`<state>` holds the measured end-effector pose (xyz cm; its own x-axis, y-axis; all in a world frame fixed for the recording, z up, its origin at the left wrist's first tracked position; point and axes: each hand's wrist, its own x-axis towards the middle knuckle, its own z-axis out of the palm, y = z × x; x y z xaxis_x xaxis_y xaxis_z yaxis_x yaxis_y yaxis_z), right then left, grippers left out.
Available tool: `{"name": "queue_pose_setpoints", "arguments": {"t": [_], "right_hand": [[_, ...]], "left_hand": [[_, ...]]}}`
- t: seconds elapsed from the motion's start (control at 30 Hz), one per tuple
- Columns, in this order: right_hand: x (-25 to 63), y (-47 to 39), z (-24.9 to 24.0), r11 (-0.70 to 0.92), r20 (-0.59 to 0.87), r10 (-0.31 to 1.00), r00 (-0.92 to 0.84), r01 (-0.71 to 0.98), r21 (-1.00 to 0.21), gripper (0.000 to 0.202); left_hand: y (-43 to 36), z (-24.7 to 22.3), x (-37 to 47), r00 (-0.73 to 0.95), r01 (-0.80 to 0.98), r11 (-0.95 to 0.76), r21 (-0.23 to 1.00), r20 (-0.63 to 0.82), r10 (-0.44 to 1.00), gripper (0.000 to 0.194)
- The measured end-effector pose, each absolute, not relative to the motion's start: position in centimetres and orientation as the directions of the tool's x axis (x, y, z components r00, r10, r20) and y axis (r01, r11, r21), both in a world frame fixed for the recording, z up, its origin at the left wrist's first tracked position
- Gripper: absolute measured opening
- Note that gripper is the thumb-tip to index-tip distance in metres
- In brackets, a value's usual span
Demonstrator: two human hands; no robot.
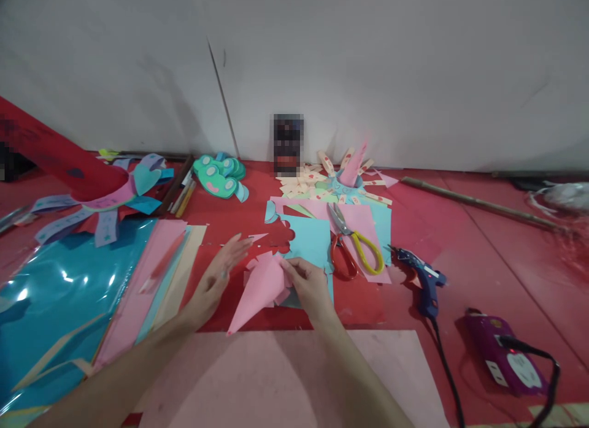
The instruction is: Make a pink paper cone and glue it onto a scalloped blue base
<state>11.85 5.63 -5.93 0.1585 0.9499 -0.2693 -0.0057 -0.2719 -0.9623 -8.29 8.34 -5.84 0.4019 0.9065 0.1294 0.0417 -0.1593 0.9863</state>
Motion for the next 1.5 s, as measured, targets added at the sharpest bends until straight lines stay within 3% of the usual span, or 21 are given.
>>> {"name": "queue_pose_setpoints", "arguments": {"t": [0.13, 0.27, 0.6, 1.07, 1.3, 1.5], "right_hand": [[11.6, 5.4, -6.0, -0.288, -0.288, 0.949, 0.129, -0.015, -0.957, 0.04], [11.3, 5.2, -6.0, -0.294, -0.294, 0.953, 0.069, -0.011, -0.956, 0.038], [10.9, 4.9, -5.2, -0.37, -0.368, 0.928, -0.053, -0.055, -0.927, 0.037], [10.8, 5.0, -5.0, -0.361, -0.356, 0.929, -0.103, -0.036, -0.932, 0.039], [10.9, 4.9, -5.0, -0.358, -0.355, 0.932, -0.077, -0.032, -0.933, 0.041], [11.0, 5.1, -4.8, -0.309, -0.311, 0.948, -0.074, 0.04, -0.95, 0.041]], "left_hand": [[9.0, -5.6, -7.8, 0.347, 0.158, 0.054, 0.986, -0.106, 0.932, 0.049], [9.0, -5.4, -7.5, 0.349, 0.314, 0.126, 0.941, -0.237, 0.907, 0.032], [8.8, -5.1, -7.4, 0.445, 0.359, 0.137, 0.923, -0.299, 0.844, 0.037], [8.9, -5.4, -7.4, 0.421, 0.31, 0.194, 0.931, -0.317, 0.85, 0.031], [8.9, -4.9, -7.4, 0.455, 0.401, 0.058, 0.914, -0.254, 0.854, 0.041], [8.8, -5.0, -7.4, 0.461, 0.395, 0.058, 0.917, -0.252, 0.851, 0.037]]}}
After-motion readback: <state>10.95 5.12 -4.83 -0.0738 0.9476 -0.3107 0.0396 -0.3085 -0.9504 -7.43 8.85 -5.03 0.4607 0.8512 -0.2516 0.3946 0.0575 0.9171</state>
